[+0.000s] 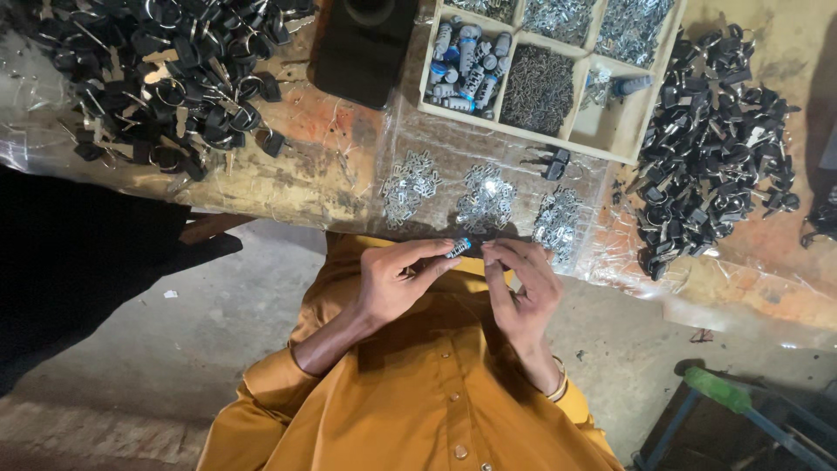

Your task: The person sits at a workbench assembling padlock components. They pick small blue-and-white spring-and-pin parts from a compartment tray, insert them by hand into black lock bodies, and place finished assemblies aside, repeating the cycle continuously.

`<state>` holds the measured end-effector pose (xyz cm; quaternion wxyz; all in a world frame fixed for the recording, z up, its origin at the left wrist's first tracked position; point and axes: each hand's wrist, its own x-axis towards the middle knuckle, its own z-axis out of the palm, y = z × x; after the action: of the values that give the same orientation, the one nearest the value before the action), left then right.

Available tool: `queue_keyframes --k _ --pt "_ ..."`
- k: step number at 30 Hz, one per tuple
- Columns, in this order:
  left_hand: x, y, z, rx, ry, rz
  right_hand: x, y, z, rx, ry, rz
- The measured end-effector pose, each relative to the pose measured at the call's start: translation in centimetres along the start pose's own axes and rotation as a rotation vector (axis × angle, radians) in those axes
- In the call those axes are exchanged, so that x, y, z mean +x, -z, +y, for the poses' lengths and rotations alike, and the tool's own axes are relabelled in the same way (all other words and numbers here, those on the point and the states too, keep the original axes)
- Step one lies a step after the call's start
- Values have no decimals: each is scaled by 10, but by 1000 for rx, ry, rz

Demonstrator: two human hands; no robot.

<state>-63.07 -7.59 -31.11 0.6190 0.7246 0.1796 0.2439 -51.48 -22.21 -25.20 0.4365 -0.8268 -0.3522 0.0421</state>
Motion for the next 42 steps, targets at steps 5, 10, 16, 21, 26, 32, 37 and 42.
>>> queue_keyframes --k 5,10,16,21,26,32,37,42 --pt "-1 0 0 13 -24 -9 -4 -5 -2 59 -131 -27" --pt "-4 1 1 75 -5 -37 -12 -12 2 100 -62 -48" --pt "-6 3 0 93 -91 -36 -16 -25 9 269 -164 17" --pt "-4 2 -3 136 -200 -28 -20 -22 12 -106 195 72" --pt "-4 -1 -5 145 -242 -38 -10 3 16 -113 34 -143" --pt "-3 -5 -4 27 -63 25 2 21 7 -492 194 -38" --pt "1 -7 0 -5 -36 29 -2 26 12 -480 406 -52" --pt "1 -6 3 26 -45 28 -12 12 14 -139 152 -39"
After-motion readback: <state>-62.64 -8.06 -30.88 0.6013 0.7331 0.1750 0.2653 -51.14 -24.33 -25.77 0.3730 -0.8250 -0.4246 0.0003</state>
